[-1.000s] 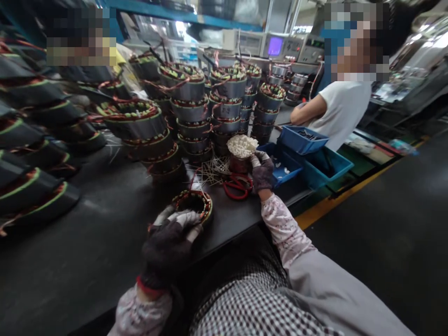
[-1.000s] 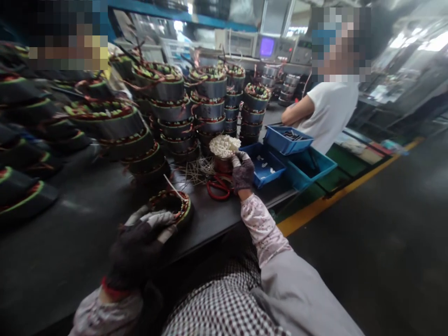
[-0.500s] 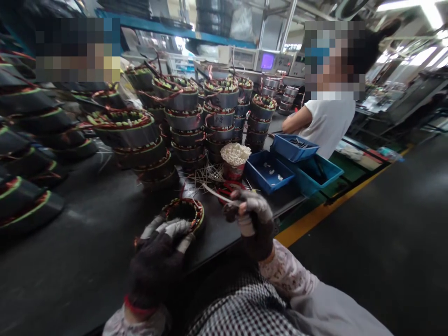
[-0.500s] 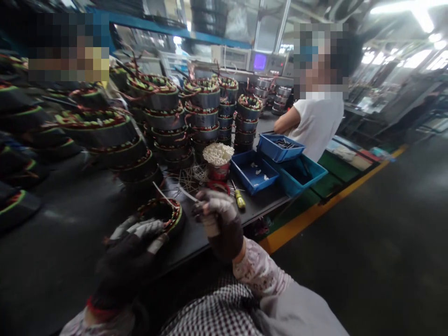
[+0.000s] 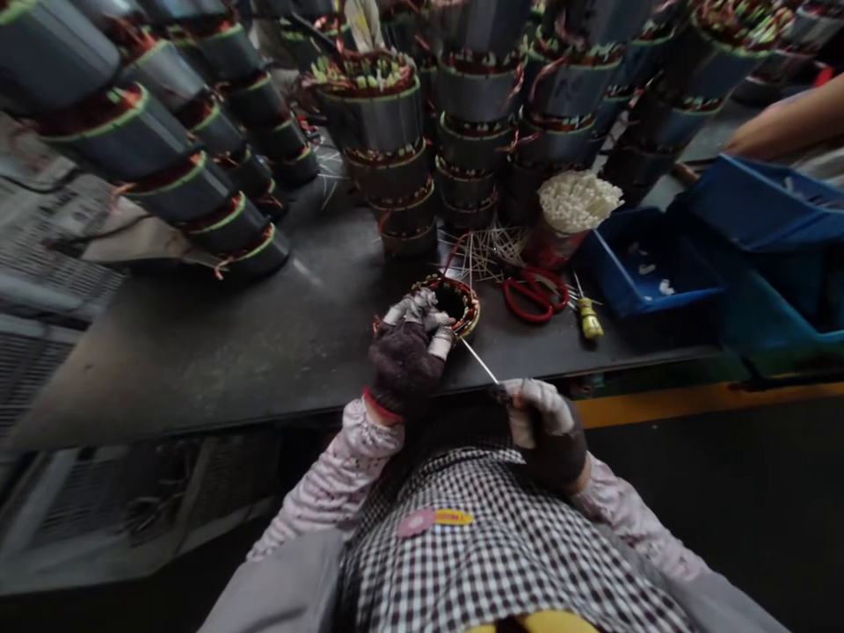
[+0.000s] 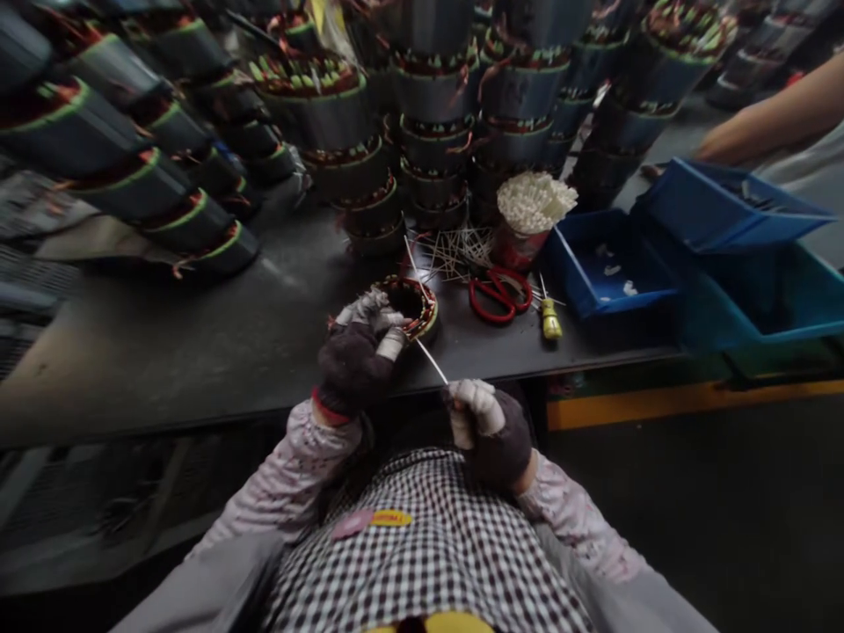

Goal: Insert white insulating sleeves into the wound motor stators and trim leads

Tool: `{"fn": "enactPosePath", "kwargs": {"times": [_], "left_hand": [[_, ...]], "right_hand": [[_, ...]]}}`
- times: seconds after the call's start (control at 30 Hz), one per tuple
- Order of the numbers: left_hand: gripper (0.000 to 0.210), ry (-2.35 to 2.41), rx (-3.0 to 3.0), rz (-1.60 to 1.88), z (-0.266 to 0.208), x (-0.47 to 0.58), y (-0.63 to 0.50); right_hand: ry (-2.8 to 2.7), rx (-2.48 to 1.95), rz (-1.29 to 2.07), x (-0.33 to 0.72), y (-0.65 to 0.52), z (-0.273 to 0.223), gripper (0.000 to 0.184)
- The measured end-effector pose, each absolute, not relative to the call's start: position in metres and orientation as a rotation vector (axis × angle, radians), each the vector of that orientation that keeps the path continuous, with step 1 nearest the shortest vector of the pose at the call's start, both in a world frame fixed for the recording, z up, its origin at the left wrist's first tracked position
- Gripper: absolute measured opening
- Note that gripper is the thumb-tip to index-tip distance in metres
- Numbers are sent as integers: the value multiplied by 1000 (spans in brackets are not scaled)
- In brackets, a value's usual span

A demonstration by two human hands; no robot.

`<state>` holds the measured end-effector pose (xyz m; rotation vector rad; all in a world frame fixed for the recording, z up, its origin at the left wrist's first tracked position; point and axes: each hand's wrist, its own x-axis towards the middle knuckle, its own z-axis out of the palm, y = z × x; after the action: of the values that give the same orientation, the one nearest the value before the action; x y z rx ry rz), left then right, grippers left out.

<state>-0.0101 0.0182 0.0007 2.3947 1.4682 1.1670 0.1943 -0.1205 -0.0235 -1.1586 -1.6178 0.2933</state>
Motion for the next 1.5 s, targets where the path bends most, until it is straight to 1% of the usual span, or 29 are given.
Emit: {"fn": "enactPosePath", "kwargs": {"times": [0.1, 0.17, 0.2, 0.27, 0.33, 0.47, 0.53, 0.6, 0.77, 0.83, 1.0, 1.17, 1.23, 1.33, 1.4, 1.5], "left_hand": [[33, 1506, 2352, 1137, 4, -9, 18], [36, 1517, 2326, 1129, 5, -9, 18], [34, 1511, 2318, 1131, 5, -10, 18], [28, 1483, 2274, 1147, 5, -9, 18], [22, 1449, 2138, 1188, 6, -7, 17], [14, 1313, 1915, 1269, 6, -3, 16], [10, 1255, 1966, 1301, 8, -2, 16], [10, 1223, 2034, 1299, 10, -3, 16], [11, 1171, 2111, 1243, 19, -6, 16], [11, 1188, 2098, 1208, 20, -6, 16], [13, 1211, 2060, 1172, 22, -7, 15], [20, 1087, 2059, 1166, 26, -15, 15], [21, 1067, 2097, 1173, 25, -17, 18], [19, 1069, 2154, 1192, 22, -17, 22], [17, 1110, 2162, 1197, 22, -14, 23], [20, 1148, 2226, 1192, 22, -11, 21]], "right_hand": [[-1706, -1147, 216, 186, -111, -11, 45], [-1691, -1125, 231, 182, -105, -9, 54], [-1685, -1107, 239, 181, -101, -10, 56], [-1666, -1059, 278, 178, -92, -12, 50], [-1610, -1022, 382, 174, -80, -12, 37], [-1330, -1062, 728, 168, -59, 0, 17], [-1184, -1062, 893, 169, -50, 9, 16], [-1194, -1048, 957, 172, -44, 18, 15], [-1478, -1116, 767, 178, -36, 33, 5], [-1508, -1180, 711, 178, -33, 33, 7], [-1583, -1266, 704, 176, -27, 24, 11], [-1721, -1181, 282, 175, -21, 24, 15], [-1808, -1126, 189, 176, -14, 26, 16], [-1868, -1078, 168, 179, -9, 33, 15], [-1832, -1035, 225, 178, -12, 38, 13], [-1690, -954, 509, 172, -21, 41, 11]]}}
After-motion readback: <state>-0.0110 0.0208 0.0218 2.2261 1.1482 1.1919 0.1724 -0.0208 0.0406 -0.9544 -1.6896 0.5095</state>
